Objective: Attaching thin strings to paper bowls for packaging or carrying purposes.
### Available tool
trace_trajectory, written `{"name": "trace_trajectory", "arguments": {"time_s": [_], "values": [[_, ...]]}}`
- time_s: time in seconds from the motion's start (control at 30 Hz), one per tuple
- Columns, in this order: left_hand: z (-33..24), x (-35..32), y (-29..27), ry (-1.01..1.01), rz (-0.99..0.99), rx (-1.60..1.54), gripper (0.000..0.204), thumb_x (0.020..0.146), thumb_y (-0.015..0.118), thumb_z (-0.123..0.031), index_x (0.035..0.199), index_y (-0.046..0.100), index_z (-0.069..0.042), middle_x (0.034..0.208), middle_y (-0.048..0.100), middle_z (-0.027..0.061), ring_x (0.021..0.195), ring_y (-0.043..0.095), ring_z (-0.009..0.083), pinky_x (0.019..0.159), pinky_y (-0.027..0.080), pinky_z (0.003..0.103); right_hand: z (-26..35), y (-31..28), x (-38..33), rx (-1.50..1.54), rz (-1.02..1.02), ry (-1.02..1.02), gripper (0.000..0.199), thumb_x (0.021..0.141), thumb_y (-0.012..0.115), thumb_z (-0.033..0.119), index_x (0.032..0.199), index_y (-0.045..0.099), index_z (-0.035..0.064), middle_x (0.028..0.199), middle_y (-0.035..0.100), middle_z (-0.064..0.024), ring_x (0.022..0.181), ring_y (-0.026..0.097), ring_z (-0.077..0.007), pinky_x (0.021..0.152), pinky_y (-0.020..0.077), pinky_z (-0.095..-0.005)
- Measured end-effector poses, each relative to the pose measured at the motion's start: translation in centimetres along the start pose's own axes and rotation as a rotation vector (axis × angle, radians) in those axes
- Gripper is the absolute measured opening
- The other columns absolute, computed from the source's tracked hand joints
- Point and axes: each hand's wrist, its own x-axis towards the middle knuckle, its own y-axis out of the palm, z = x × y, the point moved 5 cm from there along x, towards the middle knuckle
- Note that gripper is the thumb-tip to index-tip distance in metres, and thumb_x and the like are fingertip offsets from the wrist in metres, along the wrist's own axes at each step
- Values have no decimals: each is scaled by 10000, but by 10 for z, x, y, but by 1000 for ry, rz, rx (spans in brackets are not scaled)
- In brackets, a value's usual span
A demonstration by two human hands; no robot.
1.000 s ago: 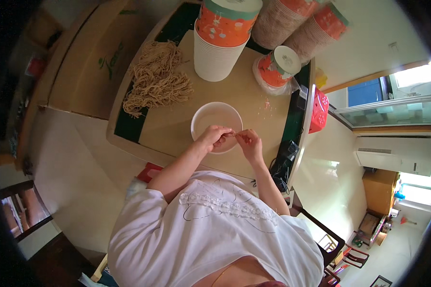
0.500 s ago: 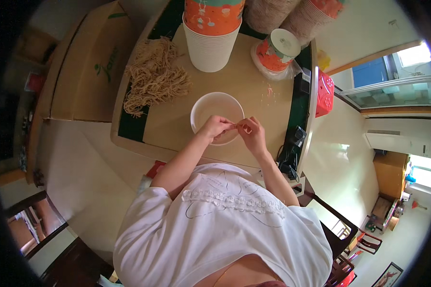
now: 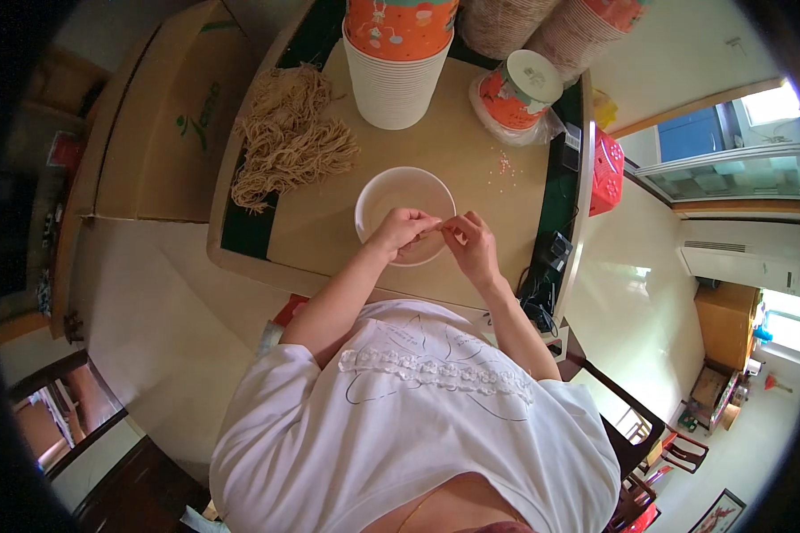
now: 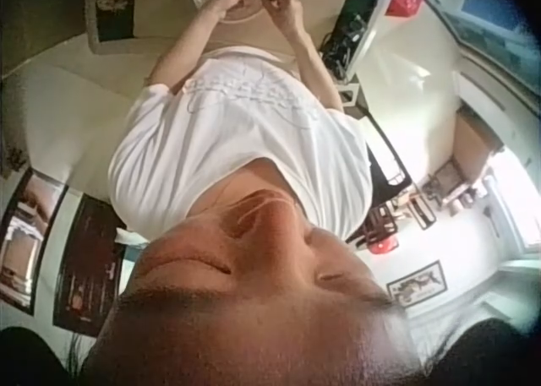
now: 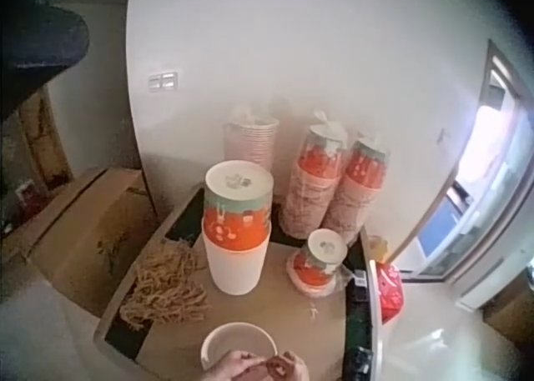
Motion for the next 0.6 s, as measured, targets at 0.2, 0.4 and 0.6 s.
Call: {"name": "trace_trajectory", "arguments": {"time_s": [0.2, 0.4, 0.6], "values": [[7, 8, -3, 115, -51, 157, 110, 822, 654, -168, 862, 658, -65, 725, 602, -34, 612, 514, 30, 476, 362, 183, -1, 0, 2, 30, 25, 66, 90, 743, 664, 58, 833, 658, 59, 759, 575, -105, 660, 573, -230, 592, 466, -326], [7, 13, -4, 184, -74, 112, 130, 831, 637, -128, 904, 675, -27, 744, 618, -25, 648, 543, 42, 546, 412, 189, -10, 2, 4, 93, 53, 132, 86, 765, 665, 55, 851, 675, 54, 742, 568, -80, 618, 536, -165, 573, 446, -275], [8, 14, -7, 109, -68, 165, 111, 815, 644, -99, 880, 695, -24, 707, 618, -15, 588, 505, 40, 514, 387, 194, -13, 4, 5, 164, 25, 156, 88, 751, 668, 21, 839, 662, 30, 742, 575, -67, 619, 530, -139, 572, 439, -251]]}}
